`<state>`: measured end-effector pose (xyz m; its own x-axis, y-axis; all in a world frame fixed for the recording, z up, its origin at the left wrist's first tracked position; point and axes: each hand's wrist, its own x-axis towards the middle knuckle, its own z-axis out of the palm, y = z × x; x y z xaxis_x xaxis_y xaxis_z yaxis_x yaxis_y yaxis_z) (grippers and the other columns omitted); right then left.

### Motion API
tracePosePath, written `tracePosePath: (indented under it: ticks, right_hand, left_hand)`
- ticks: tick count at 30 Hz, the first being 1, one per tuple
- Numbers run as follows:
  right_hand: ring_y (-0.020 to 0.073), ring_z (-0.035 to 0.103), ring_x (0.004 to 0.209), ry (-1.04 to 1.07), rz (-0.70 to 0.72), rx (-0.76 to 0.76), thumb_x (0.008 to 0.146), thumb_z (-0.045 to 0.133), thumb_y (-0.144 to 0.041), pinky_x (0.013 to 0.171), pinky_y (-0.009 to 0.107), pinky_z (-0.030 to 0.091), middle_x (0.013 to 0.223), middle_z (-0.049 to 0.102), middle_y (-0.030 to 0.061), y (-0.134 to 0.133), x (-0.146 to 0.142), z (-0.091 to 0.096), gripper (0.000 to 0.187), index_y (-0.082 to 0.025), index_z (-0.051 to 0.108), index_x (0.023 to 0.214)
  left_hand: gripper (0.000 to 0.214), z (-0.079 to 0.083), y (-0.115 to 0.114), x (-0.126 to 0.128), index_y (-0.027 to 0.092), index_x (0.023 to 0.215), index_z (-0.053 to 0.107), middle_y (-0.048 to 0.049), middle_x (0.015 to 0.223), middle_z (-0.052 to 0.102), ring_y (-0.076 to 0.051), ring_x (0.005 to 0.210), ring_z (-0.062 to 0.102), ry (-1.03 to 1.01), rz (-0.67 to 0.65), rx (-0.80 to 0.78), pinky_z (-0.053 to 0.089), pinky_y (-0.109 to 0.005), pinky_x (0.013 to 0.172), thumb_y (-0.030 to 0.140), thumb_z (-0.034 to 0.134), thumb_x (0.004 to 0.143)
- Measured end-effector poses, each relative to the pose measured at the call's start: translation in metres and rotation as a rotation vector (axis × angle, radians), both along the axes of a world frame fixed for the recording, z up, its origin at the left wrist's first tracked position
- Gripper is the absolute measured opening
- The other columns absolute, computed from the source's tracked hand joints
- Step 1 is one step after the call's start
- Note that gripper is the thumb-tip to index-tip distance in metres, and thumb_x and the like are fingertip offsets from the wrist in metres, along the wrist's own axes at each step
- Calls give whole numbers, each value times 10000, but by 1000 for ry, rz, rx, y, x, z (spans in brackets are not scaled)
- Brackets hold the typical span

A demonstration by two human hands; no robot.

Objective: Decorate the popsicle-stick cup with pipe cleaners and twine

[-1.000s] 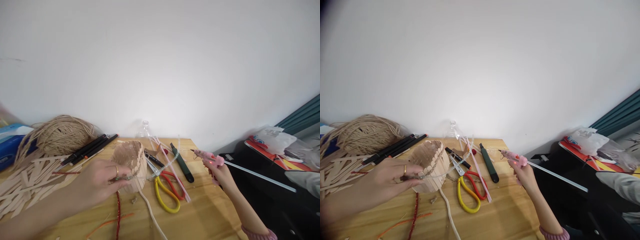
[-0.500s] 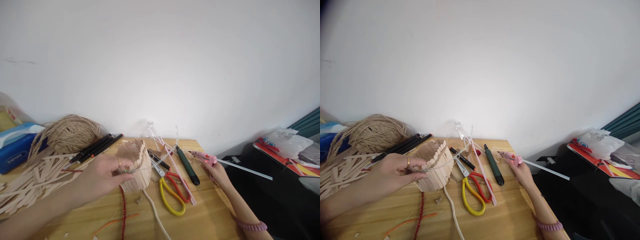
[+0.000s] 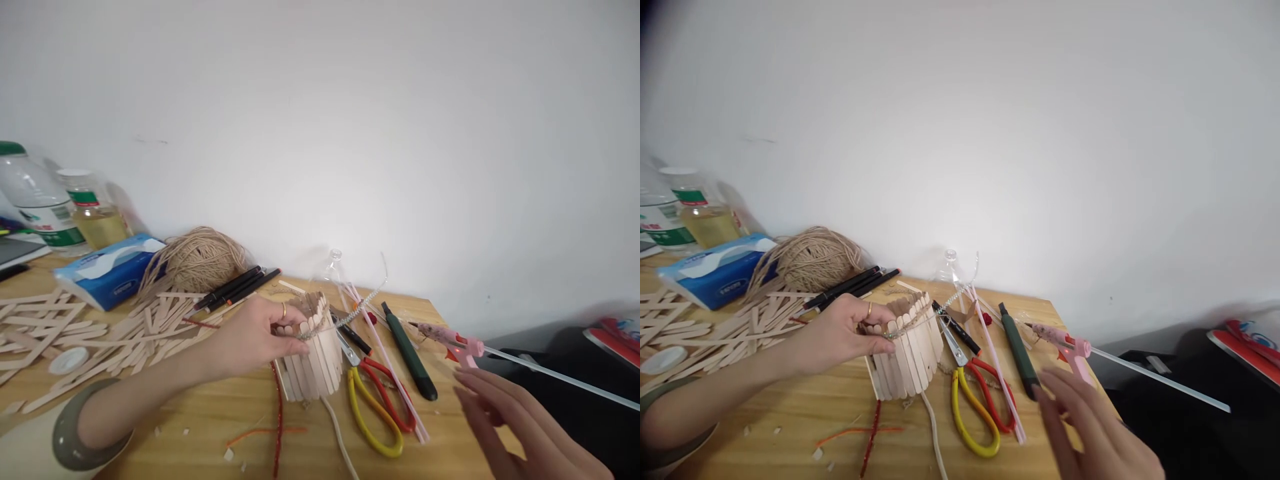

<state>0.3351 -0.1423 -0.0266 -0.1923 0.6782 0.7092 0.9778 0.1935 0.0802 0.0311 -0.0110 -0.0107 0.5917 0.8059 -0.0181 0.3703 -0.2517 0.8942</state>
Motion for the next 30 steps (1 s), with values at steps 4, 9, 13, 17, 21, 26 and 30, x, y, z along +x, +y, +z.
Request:
tracePosePath:
  ticks: [4,9,13,17,21,26,30]
  right_hand:
    - [194,642,1001,-121,395,-33,864,504,-138,769,247,539,1174,628,140,34,-65,28,333,-161,494,1196]
    - [177,651,909,-24,472,-140,910,432,-173,707,272,543,1097,650,122,67,-92,38,235,-168,533,1123]
    - [137,602,704,54,543,-182,882,474,-114,605,246,479,824,656,50,77,-89,38,150,-179,604,919]
    - [153,557,705,25,540,-177,875,492,-110,599,267,429,804,640,50,84,-85,33,136,-180,602,917]
    - [154,546,726,56,548,-194,876,505,-123,634,278,434,820,638,49,92,-85,27,113,-181,595,914]
    - [149,553,714,106,577,-212,879,514,-147,634,275,448,792,640,46,99,-87,23,91,-166,602,889]
    - [150,563,710,134,594,-224,881,512,-154,628,271,452,778,646,49,100,-87,22,100,-160,612,867]
  left_hand:
    - [224,-1,0,-1,118,681,630,45,562,427,-91,545,356,26,-46,50,272,-207,512,338,611,714]
    - [177,3,1,-3,126,679,623,55,565,372,-85,550,322,28,-81,123,241,-201,496,294,607,734]
    - [158,3,2,-4,128,696,619,62,561,356,-77,532,289,22,-106,137,217,-199,476,278,606,742]
    - [129,0,3,-4,134,700,618,63,573,388,-75,538,314,31,-139,105,230,-196,484,256,608,741]
    - [165,-1,3,-4,137,629,583,68,557,364,-74,532,307,31,-178,92,224,-197,477,262,622,730]
    - [157,-4,4,-6,139,650,588,70,550,362,-71,526,316,58,-193,140,231,-194,479,262,622,740]
    - [146,-6,5,-7,145,681,593,69,565,399,-68,531,329,31,-189,132,242,-189,481,272,628,745]
